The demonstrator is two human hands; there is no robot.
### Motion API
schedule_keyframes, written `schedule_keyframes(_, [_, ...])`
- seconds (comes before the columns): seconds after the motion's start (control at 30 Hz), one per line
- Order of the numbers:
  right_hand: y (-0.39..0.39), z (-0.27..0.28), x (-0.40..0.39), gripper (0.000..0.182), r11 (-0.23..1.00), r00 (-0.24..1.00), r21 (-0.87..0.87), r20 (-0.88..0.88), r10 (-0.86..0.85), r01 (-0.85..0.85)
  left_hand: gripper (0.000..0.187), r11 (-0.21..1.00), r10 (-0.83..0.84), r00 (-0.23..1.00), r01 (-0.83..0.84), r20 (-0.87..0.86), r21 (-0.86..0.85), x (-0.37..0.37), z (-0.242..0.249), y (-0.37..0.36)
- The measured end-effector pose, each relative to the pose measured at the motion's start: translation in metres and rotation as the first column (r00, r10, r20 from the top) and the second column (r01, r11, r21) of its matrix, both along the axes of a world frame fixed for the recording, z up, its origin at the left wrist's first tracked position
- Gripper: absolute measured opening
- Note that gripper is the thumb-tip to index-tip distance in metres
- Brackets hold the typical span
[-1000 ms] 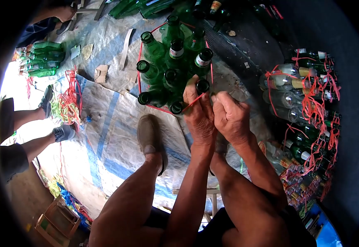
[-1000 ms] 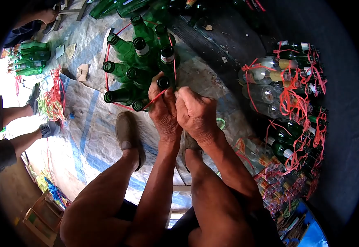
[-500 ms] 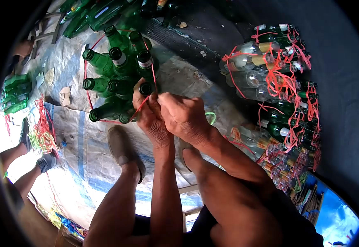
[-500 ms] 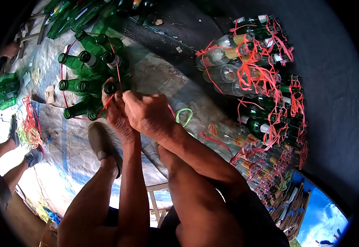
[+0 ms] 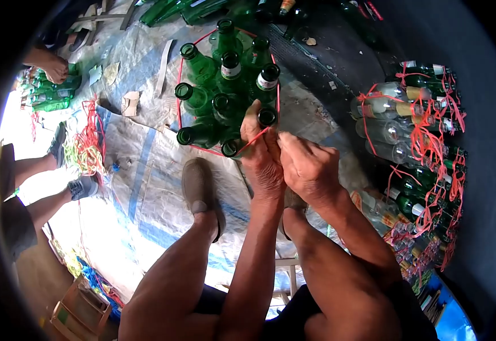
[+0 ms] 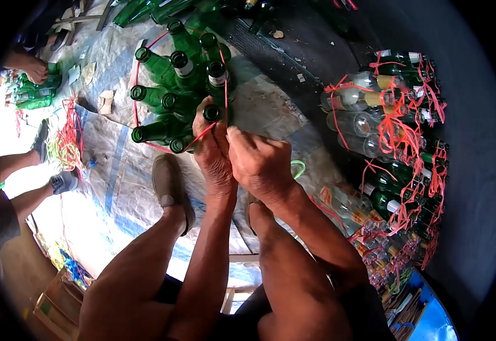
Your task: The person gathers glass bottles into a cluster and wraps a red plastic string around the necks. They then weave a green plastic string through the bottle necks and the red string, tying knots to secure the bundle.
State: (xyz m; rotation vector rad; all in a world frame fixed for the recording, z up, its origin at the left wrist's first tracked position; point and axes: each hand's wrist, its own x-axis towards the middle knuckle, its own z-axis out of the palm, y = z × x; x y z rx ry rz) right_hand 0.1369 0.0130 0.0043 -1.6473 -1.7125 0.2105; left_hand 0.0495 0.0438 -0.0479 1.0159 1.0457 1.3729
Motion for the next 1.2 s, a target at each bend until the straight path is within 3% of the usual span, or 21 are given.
schedule_keyframes(0.2, [0.002,0.005,0.004,0.021,0.997,0.996,-0.055,0.068,0.056,-0.053,0.041,0.994,0.05,0.972,-0.026,-0.231,0.103,-0.002,-0.012,0.002])
schedule_keyframes(0.27, [0.003,0.005,0.005,0.019,0.995,0.991,-0.065,0.101,0.083,-0.076,0.043,0.988,0.069,0.908,-0.004,-0.413,0.154,-0.003,-0.01,0.003])
schedule_keyframes(0.3, [0.003,0.006,0.005,0.017,0.994,0.99,-0.073,0.107,0.089,-0.082,0.044,0.993,0.07,0.965,-0.044,-0.253,0.107,0.0,-0.011,0.005])
schedule_keyframes(0.37, [0.004,0.008,0.005,0.015,0.992,0.987,-0.089,0.125,0.103,-0.092,0.044,0.995,0.072,0.973,-0.055,-0.217,0.085,0.0,-0.013,0.003])
schedule_keyframes(0.5, [0.004,0.011,0.004,0.013,0.986,0.98,-0.114,0.144,0.138,-0.122,0.043,0.985,0.12,0.902,-0.055,-0.414,0.165,-0.003,-0.007,0.002])
schedule_keyframes(0.6, [0.005,0.016,0.003,0.012,0.981,0.977,-0.124,0.137,0.163,-0.146,0.044,0.997,0.059,0.894,-0.031,-0.444,0.069,-0.006,0.002,-0.001])
schedule_keyframes(0.87, [0.013,0.03,0.003,0.013,0.957,0.939,-0.183,0.221,0.262,-0.224,0.044,0.978,0.169,0.829,-0.074,-0.534,0.196,-0.006,0.003,0.004])
schedule_keyframes(1.0, [0.026,0.043,0.003,0.015,0.924,0.867,-0.231,0.335,0.369,-0.304,0.044,0.979,0.168,0.855,-0.088,-0.491,0.183,-0.004,0.002,0.004])
schedule_keyframes(1.03, [0.031,0.049,0.004,0.013,0.91,0.833,-0.248,0.376,0.406,-0.332,0.046,0.98,0.155,0.901,-0.089,-0.405,0.178,-0.004,0.002,0.005])
schedule_keyframes(1.13, [0.046,0.058,0.003,0.012,0.87,0.733,-0.268,0.469,0.493,-0.414,0.048,0.986,0.143,0.858,-0.079,-0.494,0.147,-0.008,0.009,0.001])
schedule_keyframes(1.17, [0.051,0.06,0.003,0.012,0.857,0.7,-0.268,0.495,0.514,-0.44,0.049,0.999,0.03,0.889,-0.032,-0.458,0.003,-0.01,0.009,-0.004])
schedule_keyframes(1.2, [0.057,0.06,0.003,0.01,0.832,0.645,-0.284,0.53,0.551,-0.477,0.05,0.999,0.042,0.9,-0.035,-0.434,0.025,-0.01,0.01,-0.004])
